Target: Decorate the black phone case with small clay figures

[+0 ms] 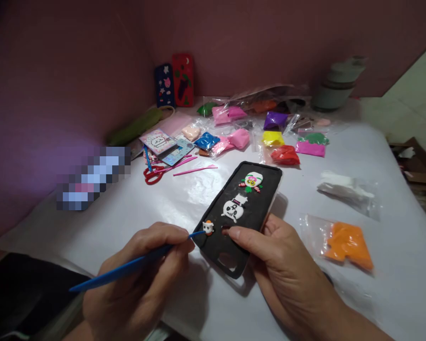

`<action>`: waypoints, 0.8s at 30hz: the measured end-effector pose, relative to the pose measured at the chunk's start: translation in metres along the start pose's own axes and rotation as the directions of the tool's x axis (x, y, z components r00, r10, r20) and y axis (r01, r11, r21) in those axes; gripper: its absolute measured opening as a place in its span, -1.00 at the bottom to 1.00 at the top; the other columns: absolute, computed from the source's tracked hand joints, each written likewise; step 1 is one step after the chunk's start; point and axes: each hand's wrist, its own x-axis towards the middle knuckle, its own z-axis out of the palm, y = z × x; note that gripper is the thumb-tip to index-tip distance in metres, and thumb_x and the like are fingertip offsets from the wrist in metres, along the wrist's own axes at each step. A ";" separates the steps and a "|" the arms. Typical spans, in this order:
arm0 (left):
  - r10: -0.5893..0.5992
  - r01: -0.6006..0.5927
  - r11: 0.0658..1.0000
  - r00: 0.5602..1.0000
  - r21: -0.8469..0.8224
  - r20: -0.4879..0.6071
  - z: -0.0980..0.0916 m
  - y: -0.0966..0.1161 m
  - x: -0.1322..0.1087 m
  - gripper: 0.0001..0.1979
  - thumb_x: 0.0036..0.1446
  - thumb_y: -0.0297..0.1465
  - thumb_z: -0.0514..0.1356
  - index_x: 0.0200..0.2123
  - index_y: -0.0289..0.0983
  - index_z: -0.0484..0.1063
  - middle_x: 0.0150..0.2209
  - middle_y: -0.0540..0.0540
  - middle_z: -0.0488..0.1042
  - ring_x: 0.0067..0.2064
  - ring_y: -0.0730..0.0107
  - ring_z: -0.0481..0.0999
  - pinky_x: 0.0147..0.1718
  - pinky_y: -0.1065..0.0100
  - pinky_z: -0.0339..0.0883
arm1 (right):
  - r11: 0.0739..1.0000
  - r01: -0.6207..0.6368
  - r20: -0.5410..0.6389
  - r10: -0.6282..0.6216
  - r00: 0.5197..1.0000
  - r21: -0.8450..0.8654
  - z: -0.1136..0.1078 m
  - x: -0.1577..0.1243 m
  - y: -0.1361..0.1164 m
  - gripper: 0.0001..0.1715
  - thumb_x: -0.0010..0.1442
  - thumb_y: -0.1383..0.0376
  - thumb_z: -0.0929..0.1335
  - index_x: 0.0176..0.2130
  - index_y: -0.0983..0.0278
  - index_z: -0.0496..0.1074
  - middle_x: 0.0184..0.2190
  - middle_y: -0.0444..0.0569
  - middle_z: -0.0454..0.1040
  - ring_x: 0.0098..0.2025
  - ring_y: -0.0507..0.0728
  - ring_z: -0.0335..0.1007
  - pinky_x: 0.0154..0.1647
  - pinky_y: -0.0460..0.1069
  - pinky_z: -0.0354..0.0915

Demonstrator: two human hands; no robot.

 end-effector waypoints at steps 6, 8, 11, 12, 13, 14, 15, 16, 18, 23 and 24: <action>-0.018 0.018 1.000 1.000 0.020 -0.004 0.001 0.000 -0.002 -0.76 0.12 -0.66 0.09 -0.23 -0.22 0.33 -0.42 0.05 0.43 -0.47 0.60 0.44 -0.54 0.55 0.27 | 1.000 -0.009 -0.003 0.009 1.000 0.000 0.000 0.001 -0.001 -0.81 0.02 0.35 0.48 -0.27 0.26 0.60 -0.36 -0.02 0.63 -0.38 0.10 0.54 -0.21 -0.03 0.44; -0.009 0.009 1.000 1.000 0.020 -0.002 0.001 0.000 -0.003 -0.77 0.12 -0.65 0.09 -0.23 -0.23 0.33 -0.42 0.05 0.44 -0.47 0.59 0.45 -0.54 0.55 0.27 | 1.000 -0.010 0.002 0.010 1.000 0.005 0.000 0.001 -0.001 -0.83 0.01 0.36 0.48 -0.28 0.26 0.60 -0.37 -0.03 0.63 -0.38 0.10 0.54 -0.22 -0.03 0.45; -0.007 0.007 1.000 1.000 0.009 0.010 0.000 -0.001 -0.003 -0.77 0.12 -0.65 0.09 -0.22 -0.23 0.33 -0.42 0.04 0.44 -0.49 0.59 0.44 -0.54 0.53 0.27 | 1.000 -0.008 0.000 0.008 1.000 0.005 0.001 0.000 -0.001 -0.85 0.02 0.37 0.47 -0.30 0.26 0.60 -0.37 -0.03 0.63 -0.37 0.09 0.54 -0.22 -0.05 0.45; -0.010 0.010 1.000 1.000 0.007 0.009 0.000 -0.001 -0.003 -0.76 0.12 -0.65 0.09 -0.21 -0.23 0.34 -0.41 0.04 0.44 -0.49 0.59 0.44 -0.54 0.53 0.28 | 1.000 -0.011 0.000 0.011 1.000 0.002 0.001 0.000 -0.001 -0.85 0.03 0.37 0.47 -0.30 0.26 0.60 -0.37 -0.03 0.63 -0.37 0.09 0.54 -0.22 -0.06 0.45; -0.009 0.009 1.000 1.000 0.004 0.006 0.000 -0.001 -0.003 -0.76 0.12 -0.65 0.09 -0.21 -0.23 0.34 -0.41 0.03 0.44 -0.48 0.58 0.44 -0.54 0.52 0.29 | 1.000 -0.015 0.000 0.015 1.000 -0.002 0.001 0.000 -0.001 -0.85 0.03 0.37 0.47 -0.29 0.26 0.60 -0.37 -0.03 0.63 -0.36 0.09 0.54 -0.22 -0.06 0.44; -0.009 0.009 1.000 1.000 0.003 0.003 0.000 -0.001 -0.003 -0.75 0.12 -0.66 0.09 -0.21 -0.22 0.34 -0.41 0.03 0.45 -0.47 0.57 0.45 -0.53 0.52 0.30 | 1.000 -0.018 0.002 0.018 1.000 -0.008 0.001 0.000 -0.001 -0.85 0.03 0.37 0.47 -0.29 0.26 0.60 -0.36 -0.03 0.63 -0.36 0.09 0.54 -0.21 -0.07 0.44; -0.010 0.010 1.000 1.000 0.002 0.000 0.000 0.000 -0.003 -0.75 0.12 -0.66 0.09 -0.21 -0.22 0.34 -0.41 0.03 0.45 -0.47 0.56 0.45 -0.53 0.51 0.30 | 1.000 -0.018 0.007 0.018 1.000 -0.013 0.002 -0.001 -0.001 -0.85 0.03 0.36 0.47 -0.29 0.26 0.60 -0.36 -0.03 0.63 -0.35 0.09 0.54 -0.22 -0.07 0.44; -0.011 0.011 1.000 1.000 0.000 0.000 0.000 0.000 -0.002 -0.75 0.12 -0.66 0.08 -0.21 -0.22 0.34 -0.41 0.03 0.44 -0.47 0.56 0.45 -0.53 0.50 0.30 | 1.000 -0.017 0.012 0.017 1.000 -0.016 0.002 -0.001 -0.001 -0.84 0.03 0.35 0.47 -0.29 0.26 0.60 -0.36 -0.04 0.63 -0.35 0.09 0.54 -0.21 -0.07 0.44; -0.009 0.009 1.000 1.000 0.007 0.005 0.001 -0.001 -0.001 -0.76 0.12 -0.65 0.08 -0.21 -0.23 0.33 -0.41 0.03 0.44 -0.48 0.56 0.44 -0.54 0.50 0.30 | 1.000 -0.016 0.014 0.017 1.000 -0.017 0.002 -0.001 -0.001 -0.85 0.03 0.35 0.47 -0.29 0.25 0.60 -0.37 -0.05 0.63 -0.34 0.09 0.54 -0.21 -0.07 0.44; -0.006 0.006 1.000 1.000 0.008 0.020 0.001 -0.001 0.000 -0.77 0.12 -0.65 0.09 -0.22 -0.24 0.33 -0.41 0.03 0.44 -0.48 0.58 0.43 -0.54 0.51 0.28 | 0.999 -0.023 0.005 0.023 1.000 -0.025 0.001 -0.001 -0.003 -0.86 0.03 0.34 0.47 -0.30 0.24 0.59 -0.35 -0.04 0.63 -0.34 0.11 0.54 -0.21 -0.04 0.44; -0.003 0.003 1.000 1.000 0.007 0.024 0.000 -0.001 0.000 -0.77 0.12 -0.65 0.09 -0.22 -0.24 0.34 -0.41 0.02 0.44 -0.47 0.57 0.44 -0.54 0.51 0.28 | 0.999 -0.022 0.008 0.022 1.000 -0.025 0.001 -0.001 -0.003 -0.86 0.04 0.34 0.47 -0.30 0.24 0.59 -0.34 -0.04 0.63 -0.34 0.11 0.54 -0.21 -0.05 0.44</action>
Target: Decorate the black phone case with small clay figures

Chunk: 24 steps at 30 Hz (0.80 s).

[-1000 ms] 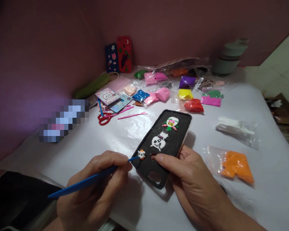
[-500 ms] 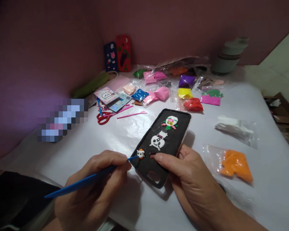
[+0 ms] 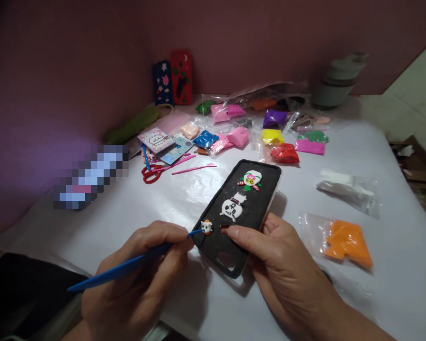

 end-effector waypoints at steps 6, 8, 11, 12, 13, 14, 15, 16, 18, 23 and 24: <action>0.006 -0.006 1.000 1.000 -0.014 -0.012 0.000 0.000 -0.001 -0.77 0.12 -0.66 0.09 -0.22 -0.25 0.34 -0.41 0.01 0.44 -0.47 0.57 0.45 -0.53 0.51 0.28 | 1.000 0.005 -0.003 -0.005 1.000 0.013 0.001 0.000 0.001 -0.85 0.01 0.34 0.48 -0.31 0.22 0.60 -0.37 -0.05 0.63 -0.36 0.12 0.54 -0.20 -0.02 0.44; 0.006 -0.006 1.000 1.000 -0.015 -0.007 0.000 0.000 -0.001 -0.76 0.12 -0.66 0.09 -0.22 -0.25 0.34 -0.41 0.00 0.45 -0.47 0.56 0.45 -0.53 0.50 0.29 | 1.000 0.013 0.001 -0.013 1.000 0.015 0.001 0.000 0.001 -0.84 0.01 0.34 0.48 -0.30 0.22 0.60 -0.37 -0.05 0.63 -0.37 0.12 0.53 -0.19 -0.01 0.44; -0.003 0.003 1.000 1.000 -0.023 -0.014 0.000 0.000 -0.001 -0.76 0.12 -0.66 0.09 -0.22 -0.23 0.34 -0.41 0.01 0.45 -0.46 0.54 0.48 -0.56 0.51 0.29 | 1.000 0.008 0.006 -0.008 1.000 0.021 0.002 0.000 0.001 -0.85 0.03 0.35 0.47 -0.30 0.23 0.60 -0.36 -0.04 0.63 -0.36 0.12 0.54 -0.19 -0.02 0.44; -0.009 0.008 1.000 1.000 -0.029 -0.022 0.000 0.001 -0.001 -0.75 0.11 -0.66 0.09 -0.22 -0.23 0.35 -0.42 0.01 0.45 -0.47 0.54 0.47 -0.57 0.51 0.29 | 1.000 0.006 0.010 -0.006 1.000 0.024 0.002 0.000 0.001 -0.85 0.04 0.36 0.46 -0.30 0.23 0.60 -0.35 -0.04 0.63 -0.35 0.12 0.54 -0.18 -0.02 0.44; -0.016 0.015 0.999 1.000 -0.038 -0.025 -0.001 0.001 -0.001 -0.75 0.11 -0.66 0.09 -0.22 -0.22 0.35 -0.42 0.01 0.45 -0.48 0.55 0.47 -0.59 0.51 0.28 | 1.000 0.006 0.013 -0.007 1.000 0.027 0.002 0.000 0.001 -0.85 0.04 0.36 0.46 -0.29 0.23 0.60 -0.34 -0.04 0.63 -0.34 0.12 0.54 -0.18 -0.02 0.44; -0.025 0.024 0.999 0.999 -0.047 -0.030 -0.001 0.001 -0.002 -0.75 0.12 -0.65 0.09 -0.22 -0.21 0.35 -0.42 0.01 0.44 -0.49 0.55 0.46 -0.59 0.51 0.28 | 1.000 0.005 0.010 -0.005 1.000 0.028 0.002 0.000 0.001 -0.85 0.04 0.36 0.46 -0.29 0.22 0.60 -0.34 -0.04 0.63 -0.33 0.12 0.54 -0.17 -0.02 0.44; -0.031 0.029 0.998 0.999 -0.053 -0.033 -0.001 0.001 -0.002 -0.75 0.12 -0.65 0.08 -0.22 -0.21 0.35 -0.42 0.02 0.44 -0.50 0.56 0.44 -0.60 0.51 0.28 | 1.000 0.004 0.007 -0.004 1.000 0.028 0.002 0.000 0.001 -0.85 0.03 0.36 0.46 -0.29 0.22 0.60 -0.34 -0.04 0.63 -0.33 0.12 0.54 -0.17 -0.02 0.44; -0.036 0.034 0.998 0.999 -0.056 -0.037 -0.001 0.002 -0.003 -0.75 0.11 -0.66 0.08 -0.22 -0.21 0.35 -0.43 0.02 0.44 -0.51 0.57 0.42 -0.59 0.51 0.28 | 1.000 0.003 0.003 -0.003 1.000 0.029 0.002 0.000 0.001 -0.84 0.03 0.36 0.47 -0.29 0.22 0.60 -0.34 -0.04 0.63 -0.33 0.13 0.54 -0.17 -0.01 0.44; -0.038 0.036 0.998 0.998 -0.050 -0.042 0.000 0.002 -0.003 -0.74 0.11 -0.66 0.07 -0.22 -0.21 0.35 -0.42 0.02 0.44 -0.50 0.57 0.43 -0.58 0.50 0.29 | 1.000 -0.001 -0.005 0.002 1.000 0.024 0.002 0.000 0.001 -0.84 0.02 0.35 0.47 -0.29 0.22 0.59 -0.34 -0.04 0.63 -0.34 0.13 0.54 -0.16 0.01 0.44; -0.025 0.025 1.000 0.999 -0.018 -0.033 0.000 0.002 0.001 -0.76 0.11 -0.65 0.09 -0.22 -0.23 0.35 -0.42 0.03 0.44 -0.49 0.57 0.44 -0.58 0.51 0.27 | 1.000 0.009 -0.012 -0.009 1.000 0.004 0.000 -0.001 0.001 -0.82 0.00 0.33 0.48 -0.29 0.22 0.59 -0.33 -0.02 0.63 -0.33 0.17 0.55 -0.18 0.05 0.45; -0.017 0.016 1.000 0.999 -0.015 -0.031 0.000 0.002 0.001 -0.76 0.11 -0.65 0.09 -0.23 -0.23 0.35 -0.42 0.03 0.44 -0.49 0.57 0.44 -0.57 0.51 0.28 | 1.000 0.010 -0.014 -0.009 1.000 0.004 0.000 -0.001 0.002 -0.82 0.00 0.33 0.48 -0.29 0.23 0.59 -0.33 -0.02 0.64 -0.33 0.18 0.55 -0.19 0.06 0.45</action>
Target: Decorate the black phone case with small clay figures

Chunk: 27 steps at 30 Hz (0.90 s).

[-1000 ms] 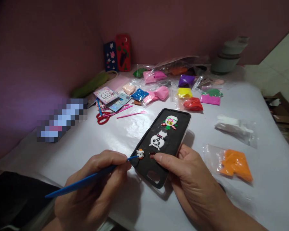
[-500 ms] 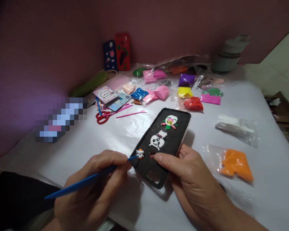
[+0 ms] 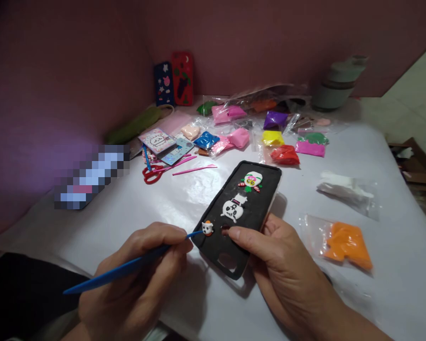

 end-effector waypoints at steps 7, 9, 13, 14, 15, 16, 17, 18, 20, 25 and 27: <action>0.000 0.000 1.000 1.000 0.002 0.002 0.000 0.000 -0.001 -0.77 0.12 -0.65 0.08 -0.23 -0.23 0.35 -0.42 0.03 0.44 -0.48 0.57 0.45 -0.56 0.53 0.28 | 1.000 -0.008 -0.001 0.008 1.000 0.016 0.002 0.000 -0.002 -0.84 0.01 0.37 0.48 -0.30 0.24 0.60 -0.35 -0.03 0.64 -0.35 0.16 0.56 -0.21 0.03 0.47; 0.007 -0.006 1.000 1.000 -0.005 0.008 0.000 0.000 -0.002 -0.77 0.12 -0.65 0.08 -0.23 -0.23 0.35 -0.42 0.02 0.45 -0.47 0.56 0.47 -0.56 0.52 0.29 | 1.000 -0.005 -0.001 0.005 1.000 0.009 0.002 0.000 -0.002 -0.83 0.01 0.36 0.48 -0.29 0.24 0.60 -0.35 -0.02 0.63 -0.34 0.18 0.56 -0.20 0.06 0.48; 0.018 -0.018 1.000 1.000 -0.002 0.017 0.000 0.000 0.000 -0.77 0.12 -0.65 0.08 -0.22 -0.23 0.34 -0.42 0.01 0.46 -0.47 0.54 0.48 -0.57 0.50 0.30 | 1.000 0.004 -0.004 -0.004 1.000 -0.022 0.001 0.000 -0.001 -0.82 0.01 0.34 0.48 -0.28 0.24 0.59 -0.34 -0.02 0.63 -0.33 0.19 0.56 -0.14 0.09 0.46; 0.016 -0.016 1.000 1.000 0.003 0.020 0.000 0.000 0.000 -0.77 0.12 -0.65 0.08 -0.23 -0.23 0.34 -0.42 0.00 0.46 -0.47 0.54 0.48 -0.57 0.50 0.30 | 1.000 0.004 -0.002 -0.004 1.000 -0.028 0.001 0.000 -0.001 -0.82 0.01 0.33 0.48 -0.28 0.24 0.59 -0.33 -0.02 0.64 -0.32 0.18 0.56 -0.13 0.08 0.45; 0.016 -0.016 1.000 1.000 0.008 0.020 0.000 0.000 0.000 -0.78 0.12 -0.64 0.08 -0.23 -0.23 0.34 -0.43 0.01 0.46 -0.48 0.54 0.47 -0.56 0.50 0.30 | 0.999 0.002 0.000 -0.002 1.000 -0.033 0.001 0.000 -0.001 -0.83 0.01 0.33 0.48 -0.29 0.24 0.59 -0.33 -0.02 0.64 -0.32 0.18 0.56 -0.13 0.08 0.45; 0.016 -0.017 1.000 1.000 0.012 0.020 0.000 0.000 0.000 -0.78 0.12 -0.64 0.08 -0.23 -0.23 0.34 -0.43 0.01 0.45 -0.49 0.55 0.47 -0.56 0.50 0.30 | 0.999 0.001 0.003 -0.001 1.000 -0.035 0.001 0.001 -0.001 -0.83 0.02 0.33 0.47 -0.29 0.24 0.59 -0.32 -0.02 0.64 -0.31 0.19 0.56 -0.12 0.08 0.45; 0.016 -0.016 1.000 1.000 0.013 0.023 0.000 -0.001 0.000 -0.79 0.12 -0.64 0.08 -0.23 -0.23 0.34 -0.43 0.01 0.45 -0.49 0.55 0.47 -0.56 0.51 0.30 | 0.999 0.000 0.005 0.000 1.000 -0.035 0.001 0.001 -0.001 -0.84 0.02 0.32 0.47 -0.29 0.23 0.59 -0.32 -0.02 0.64 -0.31 0.19 0.56 -0.12 0.08 0.44; 0.016 -0.017 1.000 1.000 0.013 0.020 0.000 -0.001 0.000 -0.78 0.12 -0.64 0.08 -0.23 -0.23 0.34 -0.43 0.01 0.45 -0.49 0.55 0.47 -0.56 0.51 0.30 | 0.999 -0.001 0.007 0.001 1.000 -0.033 0.001 0.001 -0.001 -0.84 0.02 0.33 0.47 -0.29 0.23 0.59 -0.32 -0.02 0.64 -0.31 0.18 0.55 -0.13 0.08 0.44; 0.017 -0.017 1.000 1.000 0.012 0.020 0.000 -0.001 -0.001 -0.78 0.12 -0.64 0.09 -0.22 -0.23 0.34 -0.42 0.01 0.46 -0.48 0.55 0.48 -0.55 0.51 0.30 | 1.000 -0.002 0.011 0.003 1.000 -0.022 0.001 0.001 0.000 -0.84 0.02 0.33 0.47 -0.29 0.23 0.60 -0.33 -0.03 0.64 -0.32 0.17 0.55 -0.15 0.06 0.45; 0.017 -0.017 1.000 1.000 0.004 0.024 -0.001 0.000 -0.001 -0.77 0.13 -0.65 0.08 -0.22 -0.24 0.34 -0.42 0.01 0.45 -0.47 0.54 0.47 -0.56 0.50 0.29 | 1.000 -0.006 0.010 0.006 1.000 0.004 0.002 0.000 -0.001 -0.87 0.01 0.34 0.48 -0.32 0.23 0.60 -0.37 -0.05 0.63 -0.36 0.12 0.54 -0.20 -0.02 0.45; 0.019 -0.019 1.000 0.999 -0.004 0.037 -0.001 0.000 -0.001 -0.78 0.13 -0.65 0.08 -0.22 -0.24 0.34 -0.42 0.00 0.45 -0.47 0.54 0.47 -0.55 0.49 0.30 | 1.000 -0.010 0.006 0.010 1.000 0.002 0.002 0.000 -0.001 -0.87 0.00 0.34 0.48 -0.33 0.23 0.60 -0.38 -0.04 0.63 -0.36 0.12 0.54 -0.21 -0.02 0.45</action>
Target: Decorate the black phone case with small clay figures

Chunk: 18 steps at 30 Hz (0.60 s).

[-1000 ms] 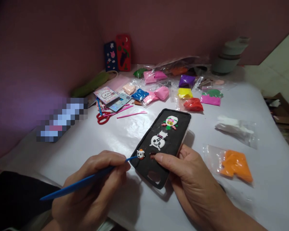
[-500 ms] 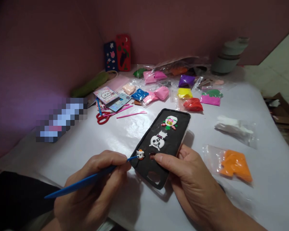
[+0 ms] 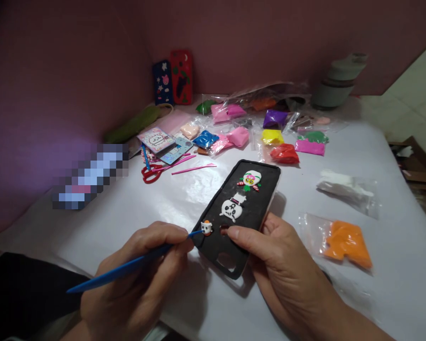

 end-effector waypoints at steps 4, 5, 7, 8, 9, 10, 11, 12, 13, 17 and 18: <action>0.003 -0.003 1.000 1.000 0.001 0.010 0.000 -0.001 0.001 -0.77 0.12 -0.65 0.08 -0.22 -0.24 0.34 -0.41 0.00 0.46 -0.46 0.52 0.48 -0.55 0.48 0.30 | 1.000 0.001 -0.003 -0.001 1.000 -0.003 0.000 0.000 0.000 -0.85 0.00 0.35 0.48 -0.31 0.24 0.60 -0.37 -0.03 0.63 -0.36 0.14 0.54 -0.20 0.01 0.45; -0.002 0.002 1.000 1.000 0.004 0.004 0.000 -0.001 0.001 -0.77 0.12 -0.65 0.09 -0.23 -0.23 0.34 -0.41 0.00 0.46 -0.46 0.51 0.49 -0.56 0.48 0.30 | 1.000 0.002 -0.001 -0.002 1.000 -0.003 0.000 0.000 0.000 -0.85 0.00 0.35 0.48 -0.31 0.25 0.60 -0.36 -0.02 0.63 -0.35 0.14 0.54 -0.19 0.01 0.45; -0.020 0.020 1.000 1.000 -0.008 -0.011 0.000 -0.002 0.000 -0.76 0.12 -0.65 0.09 -0.22 -0.22 0.34 -0.41 0.01 0.45 -0.46 0.52 0.48 -0.57 0.49 0.29 | 1.000 0.002 0.003 -0.002 1.000 -0.001 0.000 0.001 0.000 -0.84 0.01 0.34 0.48 -0.30 0.24 0.60 -0.36 -0.02 0.63 -0.35 0.14 0.55 -0.16 0.03 0.44; -0.029 0.028 0.999 0.999 -0.022 -0.018 0.000 -0.003 0.000 -0.76 0.13 -0.65 0.09 -0.21 -0.22 0.34 -0.41 0.01 0.45 -0.47 0.53 0.46 -0.57 0.49 0.28 | 1.000 0.003 0.006 -0.003 1.000 -0.002 0.000 0.001 0.001 -0.84 0.01 0.34 0.48 -0.30 0.24 0.60 -0.36 -0.02 0.63 -0.36 0.14 0.54 -0.15 0.05 0.44; -0.029 0.028 0.999 0.999 -0.038 -0.020 0.000 -0.003 -0.001 -0.76 0.13 -0.65 0.09 -0.20 -0.23 0.35 -0.41 0.01 0.44 -0.49 0.55 0.45 -0.58 0.49 0.27 | 1.000 0.007 0.005 -0.007 1.000 -0.002 0.000 0.001 0.001 -0.84 0.01 0.34 0.48 -0.30 0.23 0.60 -0.36 -0.02 0.63 -0.36 0.15 0.54 -0.14 0.06 0.44; -0.023 0.023 0.999 1.000 -0.048 -0.017 0.001 -0.004 -0.001 -0.76 0.13 -0.65 0.09 -0.20 -0.23 0.35 -0.42 0.01 0.44 -0.49 0.56 0.44 -0.57 0.50 0.27 | 1.000 0.010 0.003 -0.010 1.000 -0.003 0.000 0.001 0.001 -0.83 0.01 0.35 0.48 -0.30 0.23 0.60 -0.36 -0.03 0.63 -0.36 0.15 0.54 -0.14 0.07 0.44; -0.012 0.011 0.998 1.000 -0.054 -0.011 0.001 -0.004 -0.001 -0.77 0.13 -0.65 0.09 -0.20 -0.24 0.35 -0.42 0.01 0.44 -0.49 0.56 0.44 -0.57 0.50 0.28 | 1.000 0.010 0.001 -0.010 1.000 -0.004 -0.001 0.002 0.001 -0.83 0.00 0.35 0.48 -0.30 0.23 0.60 -0.36 -0.03 0.63 -0.36 0.15 0.54 -0.14 0.07 0.45; 0.001 -0.001 0.999 1.000 -0.052 -0.005 0.001 -0.004 -0.001 -0.78 0.13 -0.64 0.09 -0.21 -0.25 0.35 -0.42 0.01 0.44 -0.48 0.56 0.45 -0.56 0.50 0.29 | 1.000 0.010 -0.003 -0.010 1.000 -0.005 -0.001 0.002 0.001 -0.83 -0.01 0.35 0.49 -0.31 0.24 0.60 -0.36 -0.02 0.63 -0.36 0.16 0.54 -0.14 0.08 0.45; 0.008 -0.008 0.999 1.000 -0.045 0.000 0.001 -0.004 -0.002 -0.79 0.13 -0.64 0.09 -0.21 -0.26 0.35 -0.42 0.00 0.44 -0.46 0.55 0.47 -0.54 0.51 0.29 | 1.000 0.008 -0.005 -0.008 1.000 -0.007 -0.001 0.002 0.001 -0.83 -0.02 0.34 0.49 -0.31 0.24 0.60 -0.36 -0.01 0.63 -0.35 0.17 0.54 -0.13 0.09 0.45; 0.008 -0.008 0.999 1.000 -0.031 0.013 0.000 -0.003 -0.002 -0.79 0.14 -0.65 0.09 -0.22 -0.26 0.35 -0.41 -0.01 0.45 -0.44 0.55 0.49 -0.51 0.51 0.30 | 1.000 0.012 -0.007 -0.012 1.000 -0.011 -0.002 0.002 0.002 -0.82 -0.02 0.34 0.49 -0.30 0.25 0.60 -0.35 0.00 0.63 -0.33 0.18 0.55 -0.17 0.06 0.46; 0.010 -0.009 0.999 1.000 -0.032 0.015 0.000 -0.003 -0.002 -0.79 0.14 -0.65 0.09 -0.22 -0.26 0.35 -0.41 -0.01 0.45 -0.44 0.55 0.48 -0.51 0.51 0.30 | 1.000 0.011 -0.002 -0.011 1.000 -0.011 -0.002 0.002 0.002 -0.83 -0.01 0.34 0.49 -0.30 0.25 0.60 -0.35 -0.01 0.63 -0.33 0.17 0.55 -0.17 0.05 0.45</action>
